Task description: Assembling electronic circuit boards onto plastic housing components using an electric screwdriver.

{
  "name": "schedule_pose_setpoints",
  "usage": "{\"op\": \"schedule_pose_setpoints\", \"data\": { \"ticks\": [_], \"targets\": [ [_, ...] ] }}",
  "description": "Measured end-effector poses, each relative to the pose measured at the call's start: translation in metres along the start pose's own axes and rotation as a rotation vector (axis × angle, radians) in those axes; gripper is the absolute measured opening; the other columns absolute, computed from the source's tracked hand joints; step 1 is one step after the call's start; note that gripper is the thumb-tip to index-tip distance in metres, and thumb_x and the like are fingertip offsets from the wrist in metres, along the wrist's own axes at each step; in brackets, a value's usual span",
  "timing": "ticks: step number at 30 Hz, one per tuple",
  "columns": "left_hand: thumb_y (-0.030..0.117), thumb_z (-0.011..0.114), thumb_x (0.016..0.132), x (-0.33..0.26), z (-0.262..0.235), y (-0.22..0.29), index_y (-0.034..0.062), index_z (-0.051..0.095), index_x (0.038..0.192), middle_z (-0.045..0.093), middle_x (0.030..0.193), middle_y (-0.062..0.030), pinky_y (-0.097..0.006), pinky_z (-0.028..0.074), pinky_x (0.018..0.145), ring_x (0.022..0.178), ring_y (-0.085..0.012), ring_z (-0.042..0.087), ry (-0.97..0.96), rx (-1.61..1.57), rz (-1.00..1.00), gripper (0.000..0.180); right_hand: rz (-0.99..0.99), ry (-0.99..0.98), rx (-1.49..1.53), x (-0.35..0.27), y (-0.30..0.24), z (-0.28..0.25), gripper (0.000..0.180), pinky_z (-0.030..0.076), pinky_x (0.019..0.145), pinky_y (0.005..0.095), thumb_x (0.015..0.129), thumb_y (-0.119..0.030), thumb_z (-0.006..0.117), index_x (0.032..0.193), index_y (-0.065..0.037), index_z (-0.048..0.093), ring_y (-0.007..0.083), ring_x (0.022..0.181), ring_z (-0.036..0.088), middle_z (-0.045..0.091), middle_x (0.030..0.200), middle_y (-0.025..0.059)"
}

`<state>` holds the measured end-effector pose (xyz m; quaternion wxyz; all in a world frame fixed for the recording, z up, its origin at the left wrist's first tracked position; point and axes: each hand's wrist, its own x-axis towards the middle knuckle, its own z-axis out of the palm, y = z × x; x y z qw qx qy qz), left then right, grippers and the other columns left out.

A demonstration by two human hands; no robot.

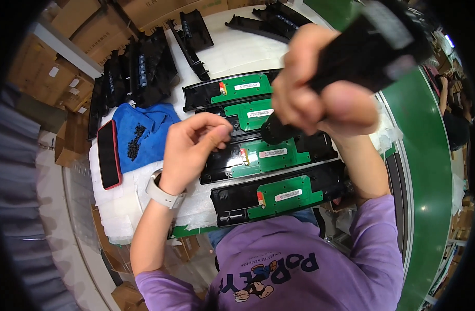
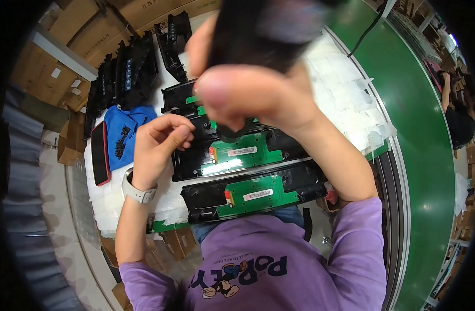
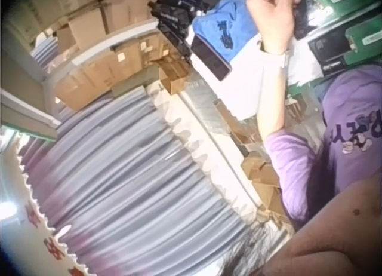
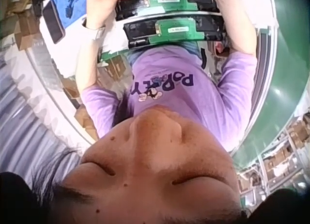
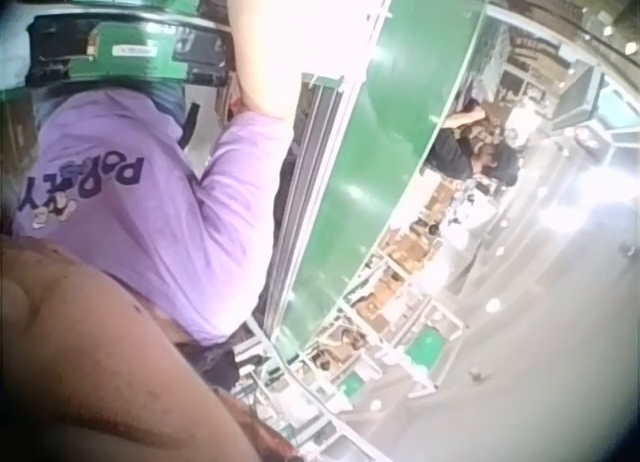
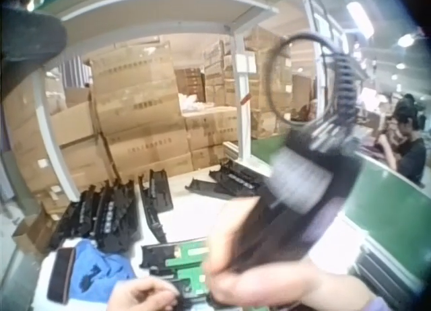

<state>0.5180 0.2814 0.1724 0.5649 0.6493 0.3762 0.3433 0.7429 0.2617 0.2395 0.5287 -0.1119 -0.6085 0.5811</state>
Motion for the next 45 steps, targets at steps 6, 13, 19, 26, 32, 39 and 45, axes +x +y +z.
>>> {"op": "schedule_pose_setpoints", "data": {
  "ticks": [6, 13, 19, 26, 32, 39, 45],
  "targets": [
    [0.012, 0.055, 0.09, -0.004, 0.013, 0.007, -0.0027, 0.062, 0.09, 0.063, 0.075, -0.0047, -0.02, 0.048, 0.062, 0.066, -0.0079, 0.058, -0.145, -0.266, -0.121, 0.016, -0.377, 0.023, 0.233, -0.004, -0.007, -0.008, 0.035, 0.04, 0.064, 0.0297, 0.085, -0.034, 0.051, 0.104, -0.005, 0.045, 0.0096, 0.052, 0.047, 0.047, 0.068, -0.0012],
    [0.006, 0.057, 0.087, -0.006, 0.02, 0.002, -0.0041, 0.061, 0.092, 0.063, 0.076, -0.0062, -0.021, 0.049, 0.063, 0.068, -0.0091, 0.058, -0.093, -0.363, -0.143, 0.012, -0.371, 0.097, 0.196, -0.008, -0.003, -0.008, 0.036, 0.04, 0.063, 0.0299, 0.085, -0.034, 0.05, 0.105, -0.004, 0.046, 0.0099, 0.052, 0.045, 0.046, 0.067, -0.0009],
    [0.004, 0.06, 0.085, -0.01, 0.02, -0.002, -0.0045, 0.061, 0.091, 0.063, 0.076, -0.0068, -0.021, 0.049, 0.062, 0.066, -0.0097, 0.059, -0.071, -0.311, -0.084, 0.011, -0.321, 0.257, 0.158, -0.01, 0.0, -0.001, 0.034, 0.04, 0.062, 0.0296, 0.086, -0.033, 0.048, 0.104, -0.004, 0.047, 0.0099, 0.05, 0.043, 0.045, 0.065, -0.0007],
    [0.007, 0.06, 0.085, -0.012, 0.015, -0.004, -0.0049, 0.062, 0.093, 0.064, 0.076, -0.009, -0.022, 0.049, 0.06, 0.065, -0.0121, 0.061, -0.066, -0.407, -0.134, 0.014, -0.353, 0.359, 0.228, -0.008, 0.007, 0.007, 0.033, 0.037, 0.059, 0.0288, 0.086, -0.032, 0.048, 0.101, -0.003, 0.049, 0.0102, 0.049, 0.042, 0.045, 0.064, -0.0007],
    [0.015, 0.055, 0.09, -0.013, 0.012, -0.006, -0.006, 0.062, 0.094, 0.065, 0.078, -0.0111, -0.023, 0.049, 0.062, 0.067, -0.0138, 0.062, -0.081, -0.403, -0.141, 0.023, -0.393, 0.289, 0.213, -0.008, 0.009, 0.011, 0.032, 0.037, 0.059, 0.0291, 0.085, -0.031, 0.049, 0.101, -0.003, 0.048, 0.0108, 0.051, 0.044, 0.045, 0.064, 0.0001],
    [0.02, 0.053, 0.091, -0.014, 0.007, -0.008, -0.0047, 0.059, 0.097, 0.065, 0.082, -0.0138, -0.027, 0.052, 0.066, 0.07, -0.0169, 0.063, -0.147, -0.443, -0.183, 0.027, -0.353, 0.268, 0.217, -0.006, 0.012, 0.01, 0.033, 0.037, 0.058, 0.0285, 0.085, -0.031, 0.05, 0.101, -0.002, 0.049, 0.0106, 0.05, 0.043, 0.045, 0.064, -0.0001],
    [0.02, 0.052, 0.091, -0.013, 0.006, -0.011, -0.0054, 0.059, 0.097, 0.065, 0.083, -0.0128, -0.026, 0.052, 0.066, 0.071, -0.0161, 0.063, -0.174, -0.434, -0.192, 0.027, -0.345, 0.266, 0.236, -0.006, 0.012, 0.008, 0.033, 0.036, 0.058, 0.0281, 0.085, -0.03, 0.05, 0.101, -0.002, 0.049, 0.0105, 0.05, 0.042, 0.045, 0.064, -0.0002]
  ]
}}
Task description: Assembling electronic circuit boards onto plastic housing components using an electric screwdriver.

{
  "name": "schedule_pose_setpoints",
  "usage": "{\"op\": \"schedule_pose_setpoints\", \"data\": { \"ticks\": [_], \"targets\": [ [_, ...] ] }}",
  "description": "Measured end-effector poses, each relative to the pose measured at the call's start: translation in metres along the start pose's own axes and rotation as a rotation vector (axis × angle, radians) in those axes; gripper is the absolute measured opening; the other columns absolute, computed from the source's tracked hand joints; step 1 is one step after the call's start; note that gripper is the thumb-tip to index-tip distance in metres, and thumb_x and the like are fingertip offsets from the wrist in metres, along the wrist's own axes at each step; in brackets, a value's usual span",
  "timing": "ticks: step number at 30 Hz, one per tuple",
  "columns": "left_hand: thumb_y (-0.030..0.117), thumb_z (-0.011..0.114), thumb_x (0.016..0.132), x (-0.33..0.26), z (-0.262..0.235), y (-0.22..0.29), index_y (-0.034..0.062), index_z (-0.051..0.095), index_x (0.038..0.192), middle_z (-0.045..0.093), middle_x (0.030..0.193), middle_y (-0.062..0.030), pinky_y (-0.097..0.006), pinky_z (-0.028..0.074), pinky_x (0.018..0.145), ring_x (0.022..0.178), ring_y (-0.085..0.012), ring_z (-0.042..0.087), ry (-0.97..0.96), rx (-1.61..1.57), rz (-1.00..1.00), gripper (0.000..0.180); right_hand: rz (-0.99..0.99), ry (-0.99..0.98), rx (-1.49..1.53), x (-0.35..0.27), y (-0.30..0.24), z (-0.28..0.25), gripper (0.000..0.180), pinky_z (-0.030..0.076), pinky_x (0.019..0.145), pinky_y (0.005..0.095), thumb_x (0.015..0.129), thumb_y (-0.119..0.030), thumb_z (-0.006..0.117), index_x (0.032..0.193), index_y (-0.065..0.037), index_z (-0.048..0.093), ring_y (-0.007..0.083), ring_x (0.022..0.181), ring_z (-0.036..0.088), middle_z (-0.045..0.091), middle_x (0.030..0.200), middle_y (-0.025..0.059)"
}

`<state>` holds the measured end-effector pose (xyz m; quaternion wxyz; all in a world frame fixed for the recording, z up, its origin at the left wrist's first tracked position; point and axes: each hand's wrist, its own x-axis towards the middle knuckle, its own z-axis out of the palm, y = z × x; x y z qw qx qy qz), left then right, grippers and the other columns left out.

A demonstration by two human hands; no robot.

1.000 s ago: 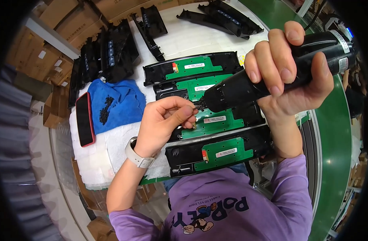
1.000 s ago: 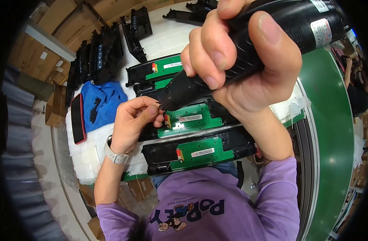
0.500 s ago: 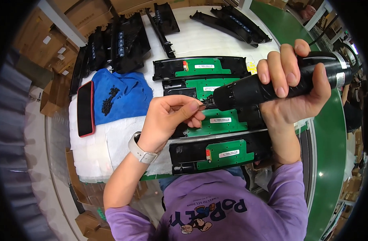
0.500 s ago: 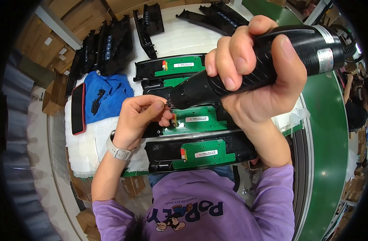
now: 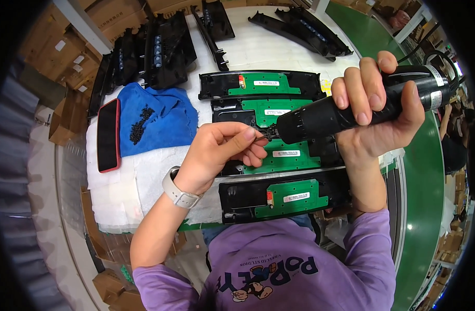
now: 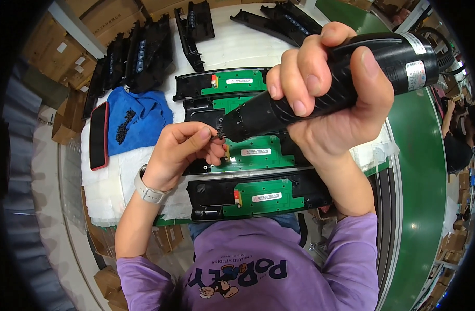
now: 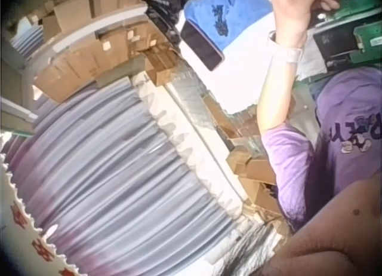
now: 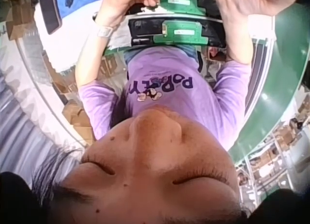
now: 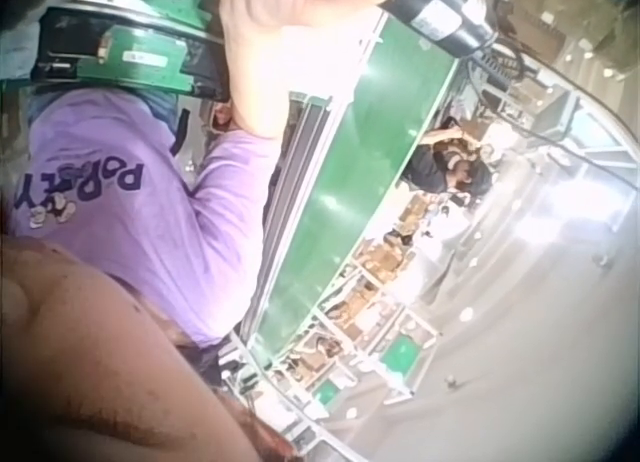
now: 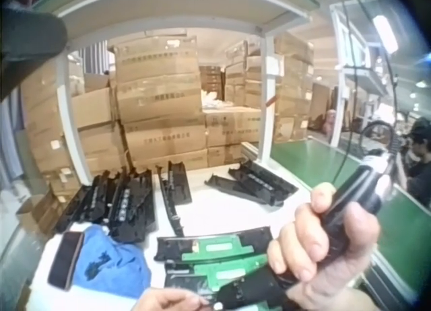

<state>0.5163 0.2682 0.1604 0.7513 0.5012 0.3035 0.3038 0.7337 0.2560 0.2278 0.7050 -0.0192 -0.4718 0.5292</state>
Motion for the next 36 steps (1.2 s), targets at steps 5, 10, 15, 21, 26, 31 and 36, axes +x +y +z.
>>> {"op": "schedule_pose_setpoints", "data": {
  "ticks": [5, 10, 15, 21, 26, 31, 36],
  "targets": [
    [0.015, 0.052, 0.091, -0.0016, 0.0031, 0.0048, -0.0056, 0.061, 0.097, 0.065, 0.081, -0.0101, -0.022, 0.049, 0.066, 0.071, -0.0127, 0.062, 0.012, -0.006, -0.023, 0.023, -0.013, 0.016, 0.002, 0.0002, -0.0042, -0.0009, 0.033, 0.036, 0.059, 0.0285, 0.085, -0.03, 0.05, 0.101, -0.002, 0.048, 0.0104, 0.05, 0.042, 0.045, 0.065, 0.0],
    [0.01, 0.055, 0.089, -0.0017, 0.0044, 0.0029, -0.0041, 0.06, 0.099, 0.065, 0.082, -0.0099, -0.023, 0.049, 0.066, 0.071, -0.0128, 0.062, 0.025, -0.004, -0.003, 0.019, -0.019, 0.005, 0.006, -0.0004, -0.006, -0.002, 0.032, 0.036, 0.059, 0.029, 0.085, -0.029, 0.05, 0.101, -0.002, 0.048, 0.0106, 0.05, 0.042, 0.045, 0.065, 0.0002],
    [0.01, 0.055, 0.089, -0.0023, 0.0053, 0.0038, -0.004, 0.06, 0.099, 0.065, 0.082, -0.0097, -0.023, 0.05, 0.066, 0.071, -0.0129, 0.062, 0.027, -0.025, -0.011, 0.018, -0.025, 0.005, 0.002, -0.0014, -0.0056, -0.002, 0.032, 0.036, 0.059, 0.0291, 0.085, -0.029, 0.05, 0.101, -0.002, 0.048, 0.0106, 0.05, 0.043, 0.045, 0.064, 0.0001],
    [0.007, 0.057, 0.087, -0.0012, 0.0056, 0.0004, -0.0033, 0.061, 0.098, 0.064, 0.08, -0.008, -0.022, 0.05, 0.066, 0.07, -0.011, 0.06, 0.048, 0.015, 0.015, 0.015, -0.012, -0.005, -0.013, -0.002, -0.0062, -0.002, 0.032, 0.037, 0.059, 0.0288, 0.084, -0.03, 0.051, 0.101, -0.002, 0.047, 0.0101, 0.05, 0.043, 0.045, 0.064, -0.0005],
    [0.006, 0.059, 0.086, -0.0013, 0.007, 0.0013, -0.0029, 0.061, 0.096, 0.063, 0.078, -0.0059, -0.021, 0.049, 0.066, 0.069, -0.0088, 0.059, 0.068, 0.151, 0.067, 0.014, -0.002, -0.009, -0.019, -0.0025, -0.0061, -0.0028, 0.033, 0.037, 0.059, 0.0287, 0.084, -0.03, 0.052, 0.101, -0.002, 0.047, 0.0098, 0.05, 0.043, 0.045, 0.064, -0.0007],
    [0.004, 0.058, 0.085, -0.0026, 0.0073, 0.003, -0.0047, 0.062, 0.092, 0.063, 0.077, -0.0046, -0.02, 0.048, 0.065, 0.069, -0.0076, 0.059, 0.044, 0.284, 0.119, 0.012, 0.026, -0.05, -0.027, -0.0026, -0.0069, -0.0043, 0.033, 0.038, 0.059, 0.0294, 0.085, -0.031, 0.051, 0.102, -0.003, 0.046, 0.0098, 0.05, 0.043, 0.045, 0.065, -0.0004],
    [0.002, 0.059, 0.082, -0.0043, 0.0087, 0.0047, -0.0028, 0.062, 0.092, 0.063, 0.075, -0.0066, -0.022, 0.047, 0.062, 0.067, -0.0106, 0.06, 0.009, 0.536, 0.169, 0.012, 0.108, -0.165, -0.032, -0.0016, -0.0051, -0.0039, 0.033, 0.041, 0.06, 0.0295, 0.086, -0.032, 0.051, 0.103, -0.004, 0.044, 0.0102, 0.05, 0.044, 0.046, 0.066, -0.0004]
  ]
}}
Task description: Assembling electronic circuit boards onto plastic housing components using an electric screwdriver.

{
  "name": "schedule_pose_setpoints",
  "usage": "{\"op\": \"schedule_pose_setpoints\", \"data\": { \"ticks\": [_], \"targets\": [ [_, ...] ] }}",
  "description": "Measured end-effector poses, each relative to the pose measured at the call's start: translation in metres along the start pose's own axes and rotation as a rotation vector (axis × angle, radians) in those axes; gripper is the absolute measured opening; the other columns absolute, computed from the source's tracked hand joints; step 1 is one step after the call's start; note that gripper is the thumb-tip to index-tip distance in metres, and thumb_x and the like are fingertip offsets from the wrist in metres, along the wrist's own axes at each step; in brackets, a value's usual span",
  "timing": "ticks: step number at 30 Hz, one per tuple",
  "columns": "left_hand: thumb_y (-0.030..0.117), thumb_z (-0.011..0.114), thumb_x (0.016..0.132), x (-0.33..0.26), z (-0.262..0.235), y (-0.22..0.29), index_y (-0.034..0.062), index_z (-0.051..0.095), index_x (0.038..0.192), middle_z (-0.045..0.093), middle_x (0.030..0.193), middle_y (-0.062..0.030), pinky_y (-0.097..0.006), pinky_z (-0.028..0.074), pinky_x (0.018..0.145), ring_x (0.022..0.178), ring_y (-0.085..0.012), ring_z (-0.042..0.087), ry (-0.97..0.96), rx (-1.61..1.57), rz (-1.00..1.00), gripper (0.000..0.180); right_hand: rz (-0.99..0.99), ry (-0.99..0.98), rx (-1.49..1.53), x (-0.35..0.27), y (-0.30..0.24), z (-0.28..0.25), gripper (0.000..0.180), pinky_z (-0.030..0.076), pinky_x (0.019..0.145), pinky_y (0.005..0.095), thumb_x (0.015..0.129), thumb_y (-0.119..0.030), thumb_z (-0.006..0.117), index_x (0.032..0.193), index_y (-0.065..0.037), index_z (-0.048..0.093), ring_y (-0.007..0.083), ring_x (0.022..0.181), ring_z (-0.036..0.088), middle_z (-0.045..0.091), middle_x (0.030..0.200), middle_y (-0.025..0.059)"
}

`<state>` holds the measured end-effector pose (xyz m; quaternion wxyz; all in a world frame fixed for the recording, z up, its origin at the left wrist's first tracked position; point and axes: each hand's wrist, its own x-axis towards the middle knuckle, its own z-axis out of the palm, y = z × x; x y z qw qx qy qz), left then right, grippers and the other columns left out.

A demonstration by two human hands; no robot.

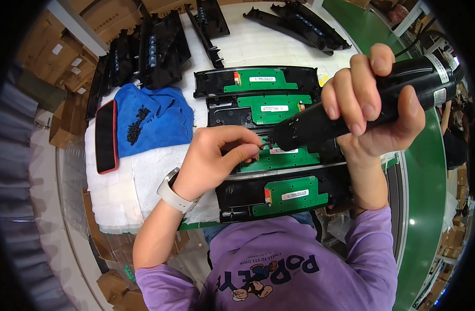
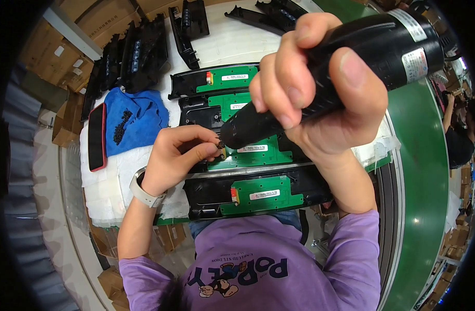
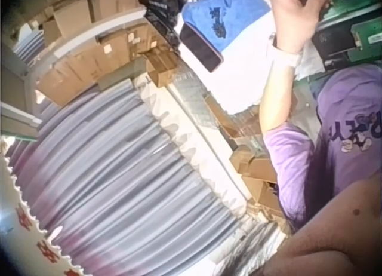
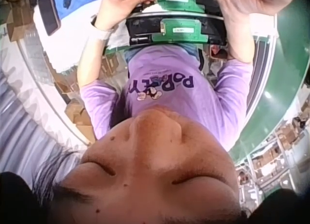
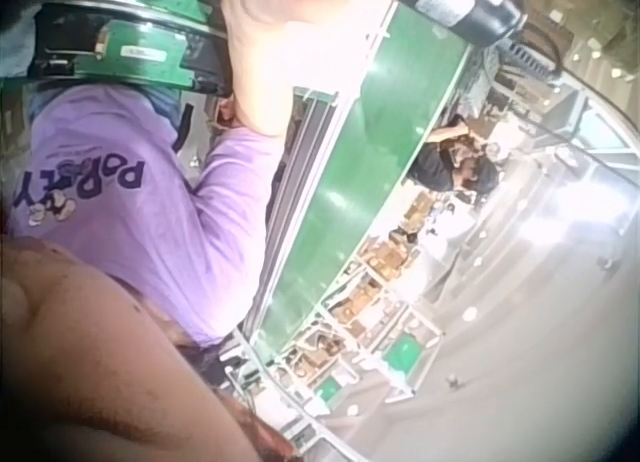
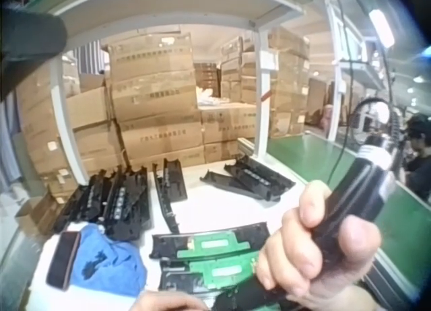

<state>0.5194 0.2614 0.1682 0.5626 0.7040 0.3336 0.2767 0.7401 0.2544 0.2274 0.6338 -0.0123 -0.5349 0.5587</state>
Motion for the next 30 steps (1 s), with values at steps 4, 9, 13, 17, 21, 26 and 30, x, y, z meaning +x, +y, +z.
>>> {"op": "schedule_pose_setpoints", "data": {
  "ticks": [4, 9, 13, 17, 21, 26, 30],
  "targets": [
    [0.004, 0.064, 0.076, 0.0, -0.001, -0.001, -0.001, 0.059, 0.083, 0.06, 0.072, -0.0094, -0.028, 0.044, 0.056, 0.063, -0.0215, 0.058, -0.07, 0.449, 0.386, 0.01, 0.16, -0.009, -0.075, 0.003, -0.003, 0.021, 0.035, 0.043, 0.06, 0.0282, 0.087, -0.033, 0.049, 0.106, -0.005, 0.042, 0.0098, 0.05, 0.045, 0.047, 0.067, -0.0005],
    [0.005, 0.064, 0.076, -0.003, -0.003, -0.002, 0.0002, 0.061, 0.08, 0.059, 0.071, -0.0096, -0.029, 0.043, 0.055, 0.062, -0.0233, 0.057, -0.078, 0.364, 0.415, 0.007, 0.195, -0.019, 0.036, 0.015, 0.01, 0.008, 0.033, 0.041, 0.058, 0.0261, 0.089, -0.032, 0.046, 0.104, -0.004, 0.042, 0.0085, 0.048, 0.044, 0.045, 0.066, -0.0011],
    [0.002, 0.063, 0.076, -0.003, -0.005, 0.001, -0.0003, 0.066, 0.081, 0.063, 0.069, -0.0073, -0.024, 0.044, 0.057, 0.061, -0.0139, 0.058, 0.197, 0.253, 0.208, 0.007, 0.201, -0.003, -0.152, 0.017, 0.015, 0.005, 0.03, 0.039, 0.053, 0.0266, 0.087, -0.031, 0.045, 0.101, -0.004, 0.044, 0.0078, 0.044, 0.041, 0.043, 0.062, -0.002],
    [0.002, 0.064, 0.075, -0.005, -0.008, -0.005, 0.0001, 0.067, 0.081, 0.063, 0.069, -0.0063, -0.021, 0.043, 0.056, 0.062, -0.0119, 0.059, 0.19, 0.274, 0.255, 0.006, 0.185, 0.004, -0.324, 0.012, 0.03, 0.009, 0.031, 0.037, 0.048, 0.0262, 0.083, -0.031, 0.049, 0.099, -0.005, 0.045, 0.0092, 0.041, 0.038, 0.041, 0.059, -0.0006],
    [0.002, 0.064, 0.076, -0.005, -0.003, -0.006, -0.0004, 0.066, 0.082, 0.063, 0.073, -0.0056, -0.021, 0.044, 0.059, 0.065, -0.0095, 0.058, 0.125, 0.186, 0.115, 0.006, 0.231, -0.016, -0.347, 0.015, 0.03, 0.014, 0.032, 0.037, 0.047, 0.026, 0.082, -0.031, 0.051, 0.099, -0.005, 0.044, 0.0097, 0.041, 0.038, 0.041, 0.058, -0.0002],
    [0.002, 0.063, 0.077, -0.003, 0.005, -0.015, 0.0016, 0.065, 0.087, 0.062, 0.074, -0.005, -0.022, 0.045, 0.058, 0.064, -0.0104, 0.059, 0.255, -0.016, 0.081, 0.01, 0.29, -0.034, -0.382, 0.019, 0.026, 0.023, 0.032, 0.037, 0.047, 0.0259, 0.082, -0.031, 0.052, 0.099, -0.005, 0.044, 0.01, 0.041, 0.038, 0.041, 0.058, 0.0001],
    [0.0, 0.059, 0.081, -0.003, 0.005, -0.014, -0.0002, 0.063, 0.093, 0.063, 0.078, -0.0031, -0.021, 0.048, 0.065, 0.07, -0.0087, 0.06, 0.268, -0.138, 0.046, 0.013, 0.274, -0.061, -0.387, 0.02, 0.03, 0.026, 0.029, 0.037, 0.046, 0.0256, 0.081, -0.028, 0.054, 0.096, -0.005, 0.044, 0.0105, 0.04, 0.038, 0.042, 0.058, 0.0012]
  ]
}}
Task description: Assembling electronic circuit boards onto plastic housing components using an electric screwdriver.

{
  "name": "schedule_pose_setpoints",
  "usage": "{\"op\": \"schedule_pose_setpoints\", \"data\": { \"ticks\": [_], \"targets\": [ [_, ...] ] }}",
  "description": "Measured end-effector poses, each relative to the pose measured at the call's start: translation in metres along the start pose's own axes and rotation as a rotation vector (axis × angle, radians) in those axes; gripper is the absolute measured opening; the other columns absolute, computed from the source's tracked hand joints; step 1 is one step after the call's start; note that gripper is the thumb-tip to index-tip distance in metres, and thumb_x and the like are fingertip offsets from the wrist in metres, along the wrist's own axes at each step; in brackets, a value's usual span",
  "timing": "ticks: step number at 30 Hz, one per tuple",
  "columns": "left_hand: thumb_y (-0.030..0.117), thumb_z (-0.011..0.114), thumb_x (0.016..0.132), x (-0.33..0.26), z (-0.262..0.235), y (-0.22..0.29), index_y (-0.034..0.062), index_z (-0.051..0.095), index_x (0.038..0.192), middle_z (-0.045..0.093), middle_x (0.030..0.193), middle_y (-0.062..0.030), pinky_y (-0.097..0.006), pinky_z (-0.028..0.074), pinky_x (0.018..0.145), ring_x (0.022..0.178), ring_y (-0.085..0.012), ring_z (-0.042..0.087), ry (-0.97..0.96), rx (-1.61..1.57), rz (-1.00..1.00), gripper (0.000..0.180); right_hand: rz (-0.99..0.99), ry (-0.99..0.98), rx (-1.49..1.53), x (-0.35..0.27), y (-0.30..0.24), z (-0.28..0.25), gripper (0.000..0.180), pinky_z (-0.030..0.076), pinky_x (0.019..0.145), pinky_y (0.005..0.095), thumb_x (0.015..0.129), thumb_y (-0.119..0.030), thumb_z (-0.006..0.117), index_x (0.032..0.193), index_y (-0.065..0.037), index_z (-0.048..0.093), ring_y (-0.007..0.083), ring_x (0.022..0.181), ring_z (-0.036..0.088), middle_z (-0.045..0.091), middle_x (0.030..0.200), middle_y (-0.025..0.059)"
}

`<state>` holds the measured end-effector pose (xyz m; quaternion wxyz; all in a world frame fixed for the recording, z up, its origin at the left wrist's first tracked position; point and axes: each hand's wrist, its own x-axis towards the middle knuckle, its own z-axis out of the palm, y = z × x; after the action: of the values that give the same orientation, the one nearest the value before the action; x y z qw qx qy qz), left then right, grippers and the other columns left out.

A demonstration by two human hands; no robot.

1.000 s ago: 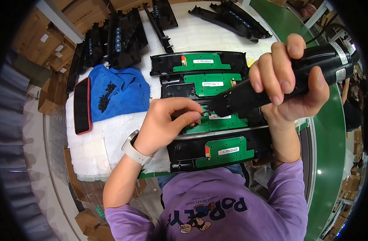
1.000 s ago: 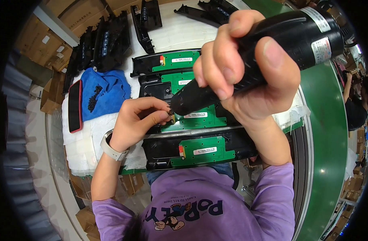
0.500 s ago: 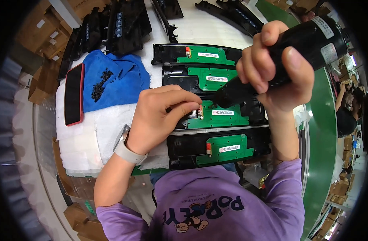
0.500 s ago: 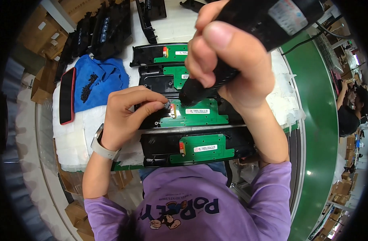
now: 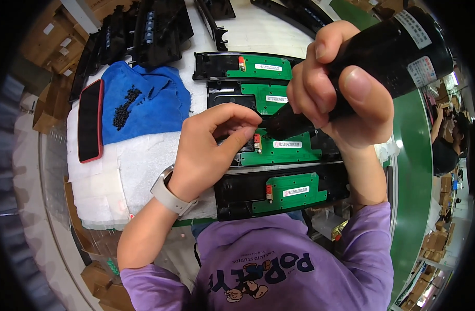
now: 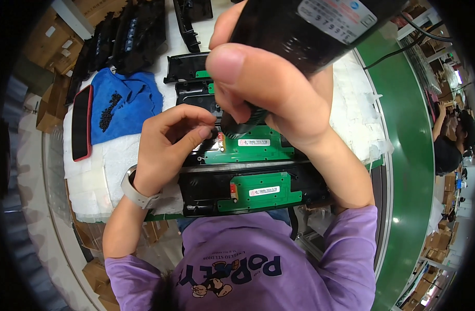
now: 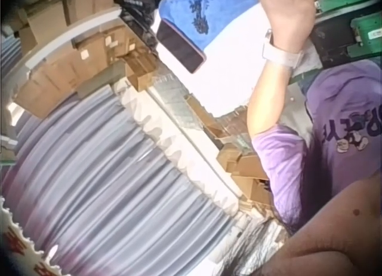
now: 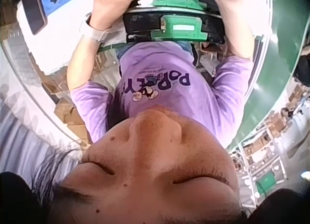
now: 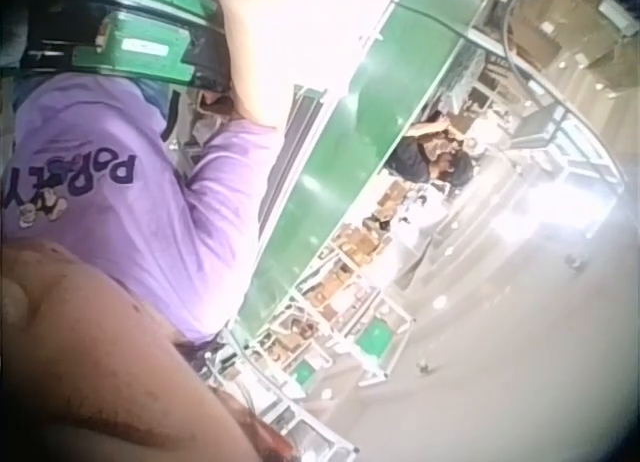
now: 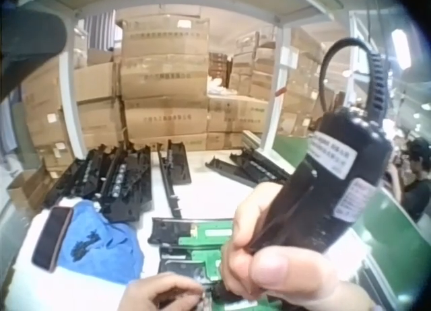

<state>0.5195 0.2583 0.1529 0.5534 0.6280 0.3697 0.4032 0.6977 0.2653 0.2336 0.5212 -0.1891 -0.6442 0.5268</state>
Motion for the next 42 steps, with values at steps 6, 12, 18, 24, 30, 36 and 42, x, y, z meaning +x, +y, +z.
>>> {"op": "schedule_pose_setpoints", "data": {
  "ticks": [6, 12, 18, 24, 30, 36, 42],
  "targets": [
    [0.005, 0.054, 0.087, 0.0, 0.003, 0.001, -0.0015, 0.061, 0.095, 0.063, 0.078, -0.0042, -0.02, 0.048, 0.065, 0.07, -0.0069, 0.059, 0.023, -0.089, -0.063, 0.012, 0.086, 0.039, -0.115, 0.004, 0.004, 0.004, 0.03, 0.031, 0.037, 0.0234, 0.076, -0.023, 0.061, 0.086, -0.003, 0.041, 0.0108, 0.039, 0.037, 0.04, 0.053, 0.003],
    [0.006, 0.052, 0.089, 0.0, 0.005, -0.001, -0.0012, 0.059, 0.095, 0.061, 0.075, -0.0025, -0.019, 0.047, 0.064, 0.067, -0.0058, 0.056, 0.048, -0.076, -0.03, 0.012, 0.037, 0.058, -0.088, 0.002, 0.009, 0.004, 0.026, 0.033, 0.039, 0.0232, 0.075, -0.017, 0.06, 0.081, -0.002, 0.04, 0.0095, 0.04, 0.037, 0.041, 0.053, 0.0039],
    [0.001, 0.055, 0.086, 0.0, 0.006, -0.004, -0.0016, 0.058, 0.097, 0.061, 0.079, -0.0014, -0.019, 0.047, 0.066, 0.071, -0.0052, 0.056, 0.065, -0.097, 0.014, 0.011, 0.062, 0.016, -0.01, -0.004, 0.004, -0.005, 0.034, 0.035, 0.041, 0.0246, 0.077, -0.025, 0.062, 0.094, -0.002, 0.044, 0.01, 0.041, 0.041, 0.044, 0.056, 0.0005],
    [0.001, 0.058, 0.084, 0.001, 0.001, 0.007, -0.0019, 0.06, 0.098, 0.063, 0.081, -0.0037, -0.02, 0.049, 0.07, 0.076, -0.007, 0.06, -0.025, -0.144, -0.086, 0.015, -0.191, -0.044, 0.38, -0.007, -0.006, -0.037, 0.034, 0.04, 0.06, 0.027, 0.084, -0.033, 0.053, 0.103, -0.006, 0.045, 0.0089, 0.05, 0.045, 0.047, 0.067, -0.0022],
    [0.001, 0.059, 0.082, -0.004, 0.001, 0.009, -0.0019, 0.061, 0.104, 0.064, 0.08, -0.0055, -0.018, 0.047, 0.066, 0.072, -0.007, 0.059, -0.156, -0.142, -0.097, 0.023, -0.247, 0.072, 0.454, -0.013, -0.009, -0.043, 0.032, 0.037, 0.058, 0.0278, 0.083, -0.03, 0.054, 0.099, -0.003, 0.045, 0.0092, 0.048, 0.044, 0.045, 0.064, -0.0018],
    [0.001, 0.061, 0.083, -0.002, 0.001, 0.01, -0.0062, 0.059, 0.105, 0.065, 0.086, -0.0103, -0.024, 0.049, 0.069, 0.074, -0.0116, 0.06, -0.196, -0.156, -0.166, 0.023, -0.273, 0.082, 0.452, -0.015, -0.01, -0.038, 0.032, 0.037, 0.058, 0.028, 0.083, -0.029, 0.054, 0.099, -0.003, 0.045, 0.0093, 0.047, 0.044, 0.045, 0.064, -0.0016],
    [0.002, 0.058, 0.085, -0.003, 0.002, 0.007, -0.0068, 0.06, 0.102, 0.064, 0.089, -0.0101, -0.023, 0.049, 0.067, 0.074, -0.011, 0.059, -0.184, -0.204, -0.139, 0.019, -0.284, 0.1, 0.434, -0.016, -0.011, -0.035, 0.032, 0.037, 0.058, 0.0285, 0.082, -0.028, 0.055, 0.098, -0.003, 0.045, 0.0095, 0.047, 0.044, 0.045, 0.064, -0.0014]
  ]
}}
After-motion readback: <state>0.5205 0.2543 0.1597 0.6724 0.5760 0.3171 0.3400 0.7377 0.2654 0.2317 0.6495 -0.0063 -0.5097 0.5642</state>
